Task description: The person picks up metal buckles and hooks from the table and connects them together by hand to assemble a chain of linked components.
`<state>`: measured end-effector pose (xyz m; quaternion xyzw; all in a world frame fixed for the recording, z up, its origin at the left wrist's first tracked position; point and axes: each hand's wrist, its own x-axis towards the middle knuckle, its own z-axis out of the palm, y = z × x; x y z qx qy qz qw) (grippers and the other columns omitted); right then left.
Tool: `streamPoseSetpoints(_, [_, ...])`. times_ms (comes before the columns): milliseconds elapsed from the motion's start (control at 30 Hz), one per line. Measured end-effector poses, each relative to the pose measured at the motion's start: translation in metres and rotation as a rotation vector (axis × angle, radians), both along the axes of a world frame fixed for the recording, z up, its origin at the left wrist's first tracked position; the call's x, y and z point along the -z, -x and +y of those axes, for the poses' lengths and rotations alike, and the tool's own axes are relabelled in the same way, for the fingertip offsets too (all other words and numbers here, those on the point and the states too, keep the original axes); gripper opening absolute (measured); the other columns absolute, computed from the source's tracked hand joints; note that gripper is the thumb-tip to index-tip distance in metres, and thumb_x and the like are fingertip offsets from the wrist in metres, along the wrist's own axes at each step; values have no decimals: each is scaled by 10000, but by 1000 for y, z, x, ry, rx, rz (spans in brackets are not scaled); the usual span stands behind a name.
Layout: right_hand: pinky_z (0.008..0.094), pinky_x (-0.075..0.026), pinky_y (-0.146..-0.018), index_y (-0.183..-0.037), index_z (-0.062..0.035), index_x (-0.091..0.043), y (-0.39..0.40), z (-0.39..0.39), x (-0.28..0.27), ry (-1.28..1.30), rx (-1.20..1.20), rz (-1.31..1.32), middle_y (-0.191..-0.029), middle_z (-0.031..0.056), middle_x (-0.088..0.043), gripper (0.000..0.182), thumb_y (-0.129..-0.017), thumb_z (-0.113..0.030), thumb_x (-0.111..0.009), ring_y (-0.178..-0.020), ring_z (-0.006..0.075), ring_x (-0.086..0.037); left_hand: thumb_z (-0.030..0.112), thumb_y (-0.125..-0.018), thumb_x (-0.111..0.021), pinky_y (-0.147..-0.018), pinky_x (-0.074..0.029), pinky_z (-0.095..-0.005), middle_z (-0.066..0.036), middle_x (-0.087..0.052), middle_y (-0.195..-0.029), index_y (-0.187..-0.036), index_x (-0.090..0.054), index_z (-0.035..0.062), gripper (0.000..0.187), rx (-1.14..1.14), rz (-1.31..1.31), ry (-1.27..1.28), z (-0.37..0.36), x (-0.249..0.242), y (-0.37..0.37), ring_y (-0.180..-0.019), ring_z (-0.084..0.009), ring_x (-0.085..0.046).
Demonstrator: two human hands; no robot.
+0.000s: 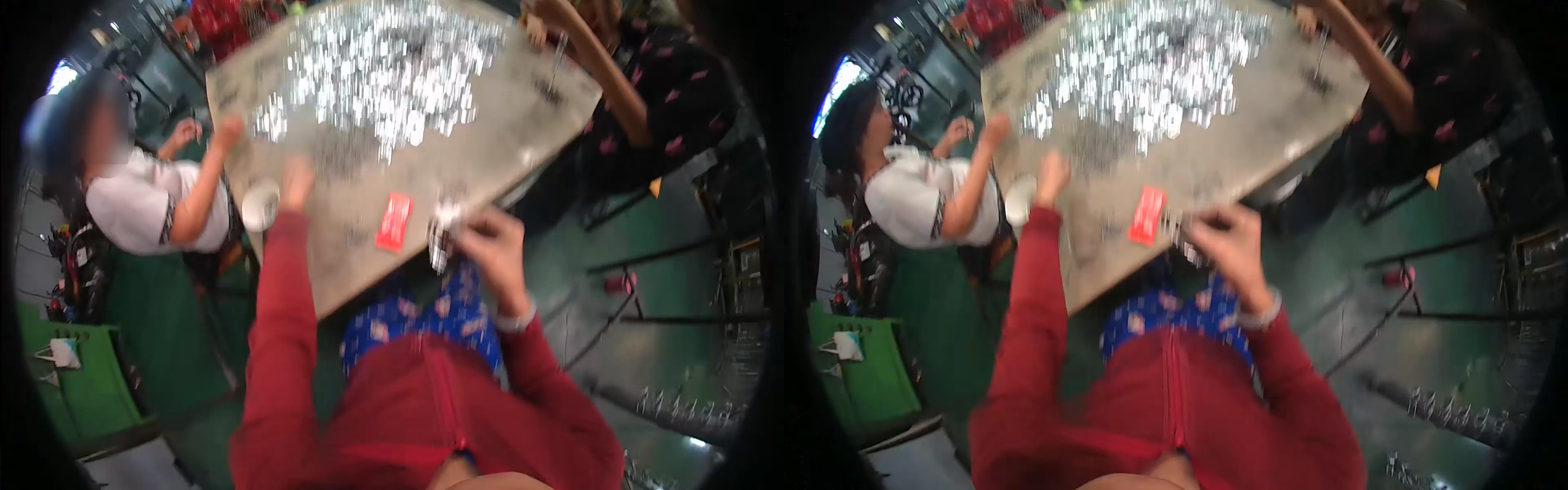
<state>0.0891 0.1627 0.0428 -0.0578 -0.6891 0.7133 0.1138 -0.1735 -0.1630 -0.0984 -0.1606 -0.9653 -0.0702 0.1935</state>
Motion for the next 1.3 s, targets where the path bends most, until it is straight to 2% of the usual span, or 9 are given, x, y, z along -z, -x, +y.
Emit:
streamPoseSetpoints(100, [212,-486,-591,-833,68,-663,3,-4,-7,131,-38,-2,-725,65,-657,103,-758,-2,-665,-620,99,-605,68,-708,-582,-661,-516,-439,-229,-640,-846,-784,-653,-17,134,51,-447,297,19,-36,0,-763,-385,-633])
streamPoseSetpoints(200, [223,-506,-600,-904,76,-655,1,1,3,145,-25,23,-753,96,-664,156,-767,4,-679,-625,119,-622,71,-741,-577,-692,-536,-404,-206,-648,-788,-873,-665,-34,190,-172,-635,91,28,-46,10,-794,-363,-648])
streamPoseSetpoints(433, [226,-514,-616,-927,74,-652,0,7,6,168,-1,81,-776,103,-668,172,-770,8,-679,-637,129,-628,194,-897,-587,-800,-500,-310,-106,-614,-1002,-1018,-588,-12,239,687,-825,-1210,122,-122,-120,-914,-179,-608])
streamPoseSetpoints(567, [226,-513,-622,-913,65,-655,3,2,11,174,34,77,-765,90,-667,154,-776,-2,-680,-641,125,-628,56,-852,-577,-775,-469,-339,-169,-573,-980,-987,-577,-36,164,650,-749,-1318,180,-145,-210,-882,-272,-571])
streamPoseSetpoints(600, [241,-524,-647,-953,71,-640,3,5,16,148,-19,102,-843,125,-673,189,-785,-3,-685,-694,152,-647,61,-855,-575,-746,-474,-317,-180,-547,-1027,-1003,-566,-40,179,718,-222,-785,177,-141,-205,-940,-249,-556])
streamPoseSetpoints(700, [243,-522,-655,-959,55,-647,7,7,26,91,59,104,-844,109,-676,187,-788,-10,-685,-691,146,-643,61,-865,-554,-703,-478,-303,-174,-581,-969,-982,-574,-38,155,650,158,-706,188,-136,-207,-845,-242,-583])
streamPoseSetpoints(867, [212,-497,-616,-881,34,-674,8,-2,15,-43,152,96,-749,60,-667,135,-764,-33,-672,-653,90,-618,51,-795,-584,-828,-385,-422,-159,-543,-972,-887,-559,14,103,571,-123,-827,190,-122,-214,-963,-332,-483])
streamPoseSetpoints(1133, [222,-465,-592,-876,44,-673,21,29,20,25,-91,-28,-746,53,-623,75,-810,20,-647,-634,108,-589,20,-872,-495,-677,-440,-371,-174,-539,-841,-929,-539,-17,81,570,-236,-929,186,-117,-210,-751,-307,-558])
streamPoseSetpoints(1300, [211,-460,-590,-1022,32,-666,115,41,30,-225,-105,-61,-781,52,-635,258,-887,-176,-594,-674,86,-571,4,-867,-548,-664,-456,-346,-141,-583,-811,-933,-556,-15,69,532,-381,-1064,188,-116,-209,-745,-279,-592])
